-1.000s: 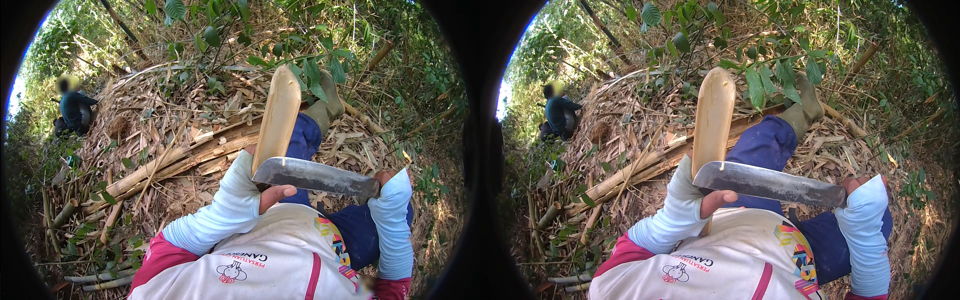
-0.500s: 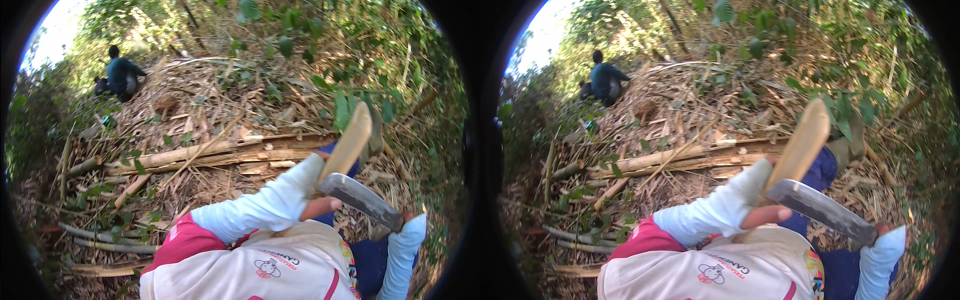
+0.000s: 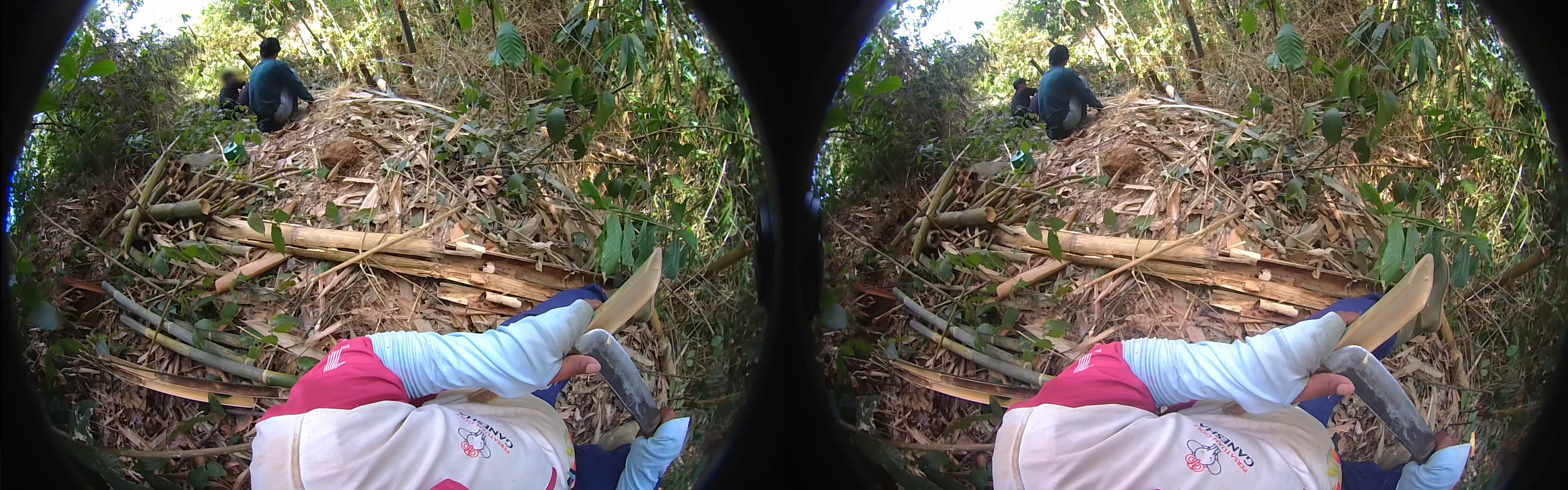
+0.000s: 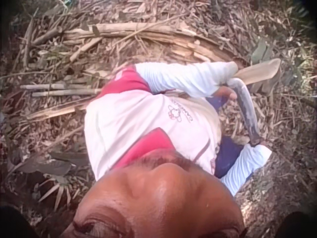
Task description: The person sits on the ground in a bamboo forest and uses a large knife to shave and shape a piece of bamboo. They hold the bamboo in their left hand and repeatedly scrape the surface with the knife in their right hand to remove the outer layer and smooth the wood.
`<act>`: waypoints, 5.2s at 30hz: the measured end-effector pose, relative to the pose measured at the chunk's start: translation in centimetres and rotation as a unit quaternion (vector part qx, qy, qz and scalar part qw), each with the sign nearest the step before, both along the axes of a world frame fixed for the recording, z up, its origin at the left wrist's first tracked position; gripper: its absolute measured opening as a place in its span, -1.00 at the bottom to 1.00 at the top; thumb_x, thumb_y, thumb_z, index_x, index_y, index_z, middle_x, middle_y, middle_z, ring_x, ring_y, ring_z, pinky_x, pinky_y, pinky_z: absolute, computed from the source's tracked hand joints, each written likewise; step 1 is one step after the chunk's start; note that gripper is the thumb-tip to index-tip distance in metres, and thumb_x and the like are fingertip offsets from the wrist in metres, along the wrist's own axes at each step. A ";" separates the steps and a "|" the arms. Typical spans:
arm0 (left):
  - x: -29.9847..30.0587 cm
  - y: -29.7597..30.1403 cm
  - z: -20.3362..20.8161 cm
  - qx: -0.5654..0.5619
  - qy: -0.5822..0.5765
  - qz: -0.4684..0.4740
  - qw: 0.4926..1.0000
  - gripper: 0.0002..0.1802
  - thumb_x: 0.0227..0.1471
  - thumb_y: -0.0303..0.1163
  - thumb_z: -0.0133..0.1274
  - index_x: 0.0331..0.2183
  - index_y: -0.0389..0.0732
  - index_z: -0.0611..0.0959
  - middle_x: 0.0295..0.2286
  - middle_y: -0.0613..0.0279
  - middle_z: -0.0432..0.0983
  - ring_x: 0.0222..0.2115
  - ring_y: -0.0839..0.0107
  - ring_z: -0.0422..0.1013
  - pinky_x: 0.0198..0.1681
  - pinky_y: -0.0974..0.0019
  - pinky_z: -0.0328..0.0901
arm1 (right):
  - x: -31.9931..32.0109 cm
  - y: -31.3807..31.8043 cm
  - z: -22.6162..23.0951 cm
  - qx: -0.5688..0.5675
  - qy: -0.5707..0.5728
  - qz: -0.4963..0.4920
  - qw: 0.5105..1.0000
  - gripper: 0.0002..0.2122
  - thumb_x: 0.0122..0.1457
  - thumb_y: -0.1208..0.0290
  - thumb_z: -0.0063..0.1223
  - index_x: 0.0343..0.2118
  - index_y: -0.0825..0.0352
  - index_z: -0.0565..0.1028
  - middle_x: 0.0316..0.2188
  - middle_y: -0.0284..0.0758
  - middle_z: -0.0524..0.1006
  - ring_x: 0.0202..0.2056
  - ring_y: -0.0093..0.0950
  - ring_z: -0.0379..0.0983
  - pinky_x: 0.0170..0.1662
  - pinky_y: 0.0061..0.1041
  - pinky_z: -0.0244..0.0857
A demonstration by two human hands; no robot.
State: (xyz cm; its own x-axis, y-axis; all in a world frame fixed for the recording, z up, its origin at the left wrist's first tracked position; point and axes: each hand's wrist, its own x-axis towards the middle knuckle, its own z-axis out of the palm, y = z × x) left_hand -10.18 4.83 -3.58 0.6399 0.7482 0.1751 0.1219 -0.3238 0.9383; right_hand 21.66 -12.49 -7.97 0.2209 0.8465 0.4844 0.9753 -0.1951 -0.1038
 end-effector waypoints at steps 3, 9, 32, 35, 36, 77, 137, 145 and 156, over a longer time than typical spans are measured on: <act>-0.1 -0.1 0.5 -0.028 -0.001 -0.008 1.000 -0.43 -0.08 -0.23 0.31 -0.13 -0.30 0.42 -0.36 -0.06 0.43 -0.34 0.03 0.42 -0.26 0.15 0.29 | -0.1 -0.1 0.1 0.001 0.002 0.001 1.000 -0.75 -0.30 0.46 0.25 -0.46 0.26 0.51 -0.60 -0.26 0.40 -0.49 -0.23 0.35 -0.40 -0.25 0.17; -0.5 0.0 1.9 -0.073 0.035 -0.050 0.995 -0.37 0.07 -0.26 0.20 0.05 -0.38 0.32 -0.26 0.03 0.46 -0.21 0.34 0.41 -0.11 0.27 0.31 | 0.0 0.0 0.1 0.001 -0.004 0.004 1.000 -0.75 -0.30 0.47 0.25 -0.46 0.26 0.51 -0.60 -0.26 0.41 -0.48 -0.23 0.35 -0.39 -0.25 0.17; -0.2 -0.4 1.1 -0.092 -0.046 -0.037 0.994 -0.30 -0.01 -0.38 0.25 0.10 -0.31 0.27 -0.17 0.04 0.44 -0.14 0.35 0.37 -0.03 0.29 0.27 | -2.0 1.1 3.3 -0.052 -0.011 0.006 0.999 -0.73 -0.33 0.48 0.23 -0.44 0.25 0.52 -0.55 -0.25 0.46 -0.46 -0.21 0.37 -0.34 -0.29 0.21; -0.2 -0.2 1.4 -0.048 -0.018 -0.052 0.997 -0.24 0.04 -0.36 0.22 0.16 -0.34 0.20 -0.12 0.08 0.42 -0.14 0.40 0.37 -0.02 0.34 0.27 | -2.2 1.3 4.2 -0.066 0.001 0.036 0.997 -0.68 -0.42 0.51 0.20 -0.43 0.23 0.52 -0.53 -0.25 0.47 -0.45 -0.18 0.34 -0.26 -0.27 0.20; 0.0 -0.2 1.3 -0.052 -0.025 -0.059 0.997 -0.24 0.04 -0.37 0.22 0.16 -0.32 0.19 -0.12 0.11 0.41 -0.13 0.43 0.37 -0.03 0.36 0.28 | -2.1 1.1 3.9 -0.076 0.005 0.022 0.997 -0.66 -0.43 0.51 0.21 -0.42 0.24 0.52 -0.53 -0.26 0.46 -0.46 -0.18 0.34 -0.22 -0.26 0.18; 1.2 -0.7 -0.8 -0.071 -0.075 0.000 0.995 -0.41 -0.04 -0.30 0.32 -0.05 -0.27 0.38 -0.26 0.20 0.44 -0.24 0.47 0.33 -0.15 0.35 0.28 | -1.8 1.2 4.6 -0.080 -0.017 -0.013 0.997 -0.68 -0.42 0.48 0.28 -0.47 0.26 0.48 -0.58 -0.28 0.43 -0.46 -0.21 0.32 -0.23 -0.27 0.16; -0.7 1.5 -0.4 0.050 0.038 -0.073 0.995 -0.04 -0.08 -0.31 0.34 0.19 -0.32 0.10 -0.05 0.12 0.33 -0.05 0.45 0.29 0.02 0.35 0.24 | -3.3 1.5 4.7 -0.149 0.026 0.011 0.989 -0.68 -0.38 0.57 0.24 -0.42 0.25 0.52 -0.56 -0.23 0.43 -0.47 -0.19 0.37 -0.37 -0.30 0.24; -0.1 0.9 -0.8 -0.005 0.018 -0.038 0.999 -0.24 -0.01 -0.38 0.28 0.11 -0.29 0.21 -0.12 0.15 0.39 -0.12 0.49 0.36 -0.02 0.40 0.27 | -3.7 1.6 4.8 -0.133 0.014 -0.008 0.991 -0.68 -0.38 0.57 0.24 -0.40 0.28 0.53 -0.56 -0.22 0.45 -0.47 -0.19 0.37 -0.37 -0.31 0.24; 0.3 1.1 -0.2 -0.150 -0.045 -0.042 0.987 -0.29 0.05 -0.21 0.20 0.09 -0.33 0.26 -0.10 0.11 0.40 -0.09 0.43 0.34 0.00 0.35 0.25 | -3.2 1.9 4.6 -0.090 -0.006 -0.005 0.996 -0.71 -0.38 0.50 0.22 -0.44 0.25 0.53 -0.65 -0.30 0.37 -0.53 -0.27 0.29 -0.34 -0.28 0.15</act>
